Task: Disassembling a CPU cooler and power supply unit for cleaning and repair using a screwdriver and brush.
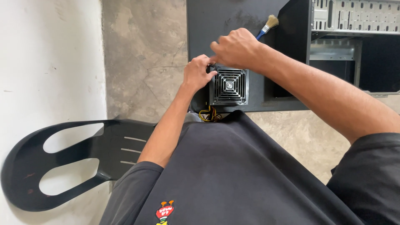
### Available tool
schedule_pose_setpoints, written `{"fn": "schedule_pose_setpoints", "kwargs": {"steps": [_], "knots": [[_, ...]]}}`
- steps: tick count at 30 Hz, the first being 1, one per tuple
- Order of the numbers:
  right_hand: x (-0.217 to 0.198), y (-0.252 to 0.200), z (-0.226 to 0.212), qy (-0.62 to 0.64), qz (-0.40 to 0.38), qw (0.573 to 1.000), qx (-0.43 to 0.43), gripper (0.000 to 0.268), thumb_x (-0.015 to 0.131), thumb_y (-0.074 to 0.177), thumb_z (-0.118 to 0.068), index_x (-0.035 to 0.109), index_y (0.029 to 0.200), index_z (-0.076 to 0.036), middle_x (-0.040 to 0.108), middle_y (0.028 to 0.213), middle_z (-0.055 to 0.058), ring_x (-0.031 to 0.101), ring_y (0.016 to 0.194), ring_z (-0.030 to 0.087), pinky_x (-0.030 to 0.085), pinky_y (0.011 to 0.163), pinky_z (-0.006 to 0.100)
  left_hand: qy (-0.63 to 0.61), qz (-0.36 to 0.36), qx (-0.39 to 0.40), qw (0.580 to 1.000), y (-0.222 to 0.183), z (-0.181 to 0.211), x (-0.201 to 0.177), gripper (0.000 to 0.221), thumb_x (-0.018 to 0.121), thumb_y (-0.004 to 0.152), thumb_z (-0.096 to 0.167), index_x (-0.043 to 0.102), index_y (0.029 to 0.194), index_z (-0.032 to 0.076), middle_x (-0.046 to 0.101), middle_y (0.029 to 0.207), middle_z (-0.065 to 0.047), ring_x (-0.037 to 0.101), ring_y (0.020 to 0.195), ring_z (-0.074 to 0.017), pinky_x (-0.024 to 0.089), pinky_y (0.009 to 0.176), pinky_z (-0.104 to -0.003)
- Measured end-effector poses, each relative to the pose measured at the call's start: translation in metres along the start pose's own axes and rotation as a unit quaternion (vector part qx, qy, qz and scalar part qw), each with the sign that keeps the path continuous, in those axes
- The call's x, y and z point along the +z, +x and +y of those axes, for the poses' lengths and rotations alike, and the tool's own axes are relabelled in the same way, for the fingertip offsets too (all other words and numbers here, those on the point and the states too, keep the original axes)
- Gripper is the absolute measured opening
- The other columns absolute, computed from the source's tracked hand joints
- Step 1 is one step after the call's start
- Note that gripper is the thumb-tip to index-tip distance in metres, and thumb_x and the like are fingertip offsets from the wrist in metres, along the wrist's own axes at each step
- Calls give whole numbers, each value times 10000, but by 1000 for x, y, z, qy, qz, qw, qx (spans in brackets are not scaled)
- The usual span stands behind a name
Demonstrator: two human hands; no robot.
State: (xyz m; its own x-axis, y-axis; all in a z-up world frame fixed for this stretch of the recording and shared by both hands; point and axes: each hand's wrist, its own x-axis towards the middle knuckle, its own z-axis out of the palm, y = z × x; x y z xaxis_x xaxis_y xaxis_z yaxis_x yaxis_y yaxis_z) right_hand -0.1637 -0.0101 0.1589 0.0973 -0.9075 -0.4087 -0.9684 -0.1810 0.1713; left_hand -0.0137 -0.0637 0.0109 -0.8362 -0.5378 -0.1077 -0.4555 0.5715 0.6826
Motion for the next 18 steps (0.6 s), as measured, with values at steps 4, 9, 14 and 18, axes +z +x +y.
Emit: {"fn": "schedule_pose_setpoints", "kwargs": {"steps": [4,9,14,18], "knots": [[8,-6,4,36,59,995,-71,231,606,968,-110,587,1195,-149,615,890,86,684,794,341,514,417,471,-13,24,15,1000,-3,-5,8,264,853,802,338,781,1035,238,699,967,70,692,827,-193,554,613,-401],[14,-2,4,-20,-3,1000,-12,69,554,1013,-153,605,989,-114,682,689,48,715,602,353,478,432,424,-75,31,-20,997,-9,4,-3,235,849,790,293,732,991,263,696,983,86,706,853,-151,545,682,-365],[7,-8,5,-2,69,997,-33,216,577,1008,-329,606,1094,-133,660,887,86,705,772,347,539,533,444,21,-147,-114,982,-68,28,-58,476,651,907,560,526,719,141,550,717,-38,561,678,-273,436,614,-458],[20,-9,8,25,87,995,-50,160,629,967,-85,551,1105,-99,572,823,98,616,709,315,469,386,451,-87,-491,-38,866,-156,51,-112,395,700,830,494,690,1108,213,678,1046,47,629,854,-98,506,802,-266]]}}
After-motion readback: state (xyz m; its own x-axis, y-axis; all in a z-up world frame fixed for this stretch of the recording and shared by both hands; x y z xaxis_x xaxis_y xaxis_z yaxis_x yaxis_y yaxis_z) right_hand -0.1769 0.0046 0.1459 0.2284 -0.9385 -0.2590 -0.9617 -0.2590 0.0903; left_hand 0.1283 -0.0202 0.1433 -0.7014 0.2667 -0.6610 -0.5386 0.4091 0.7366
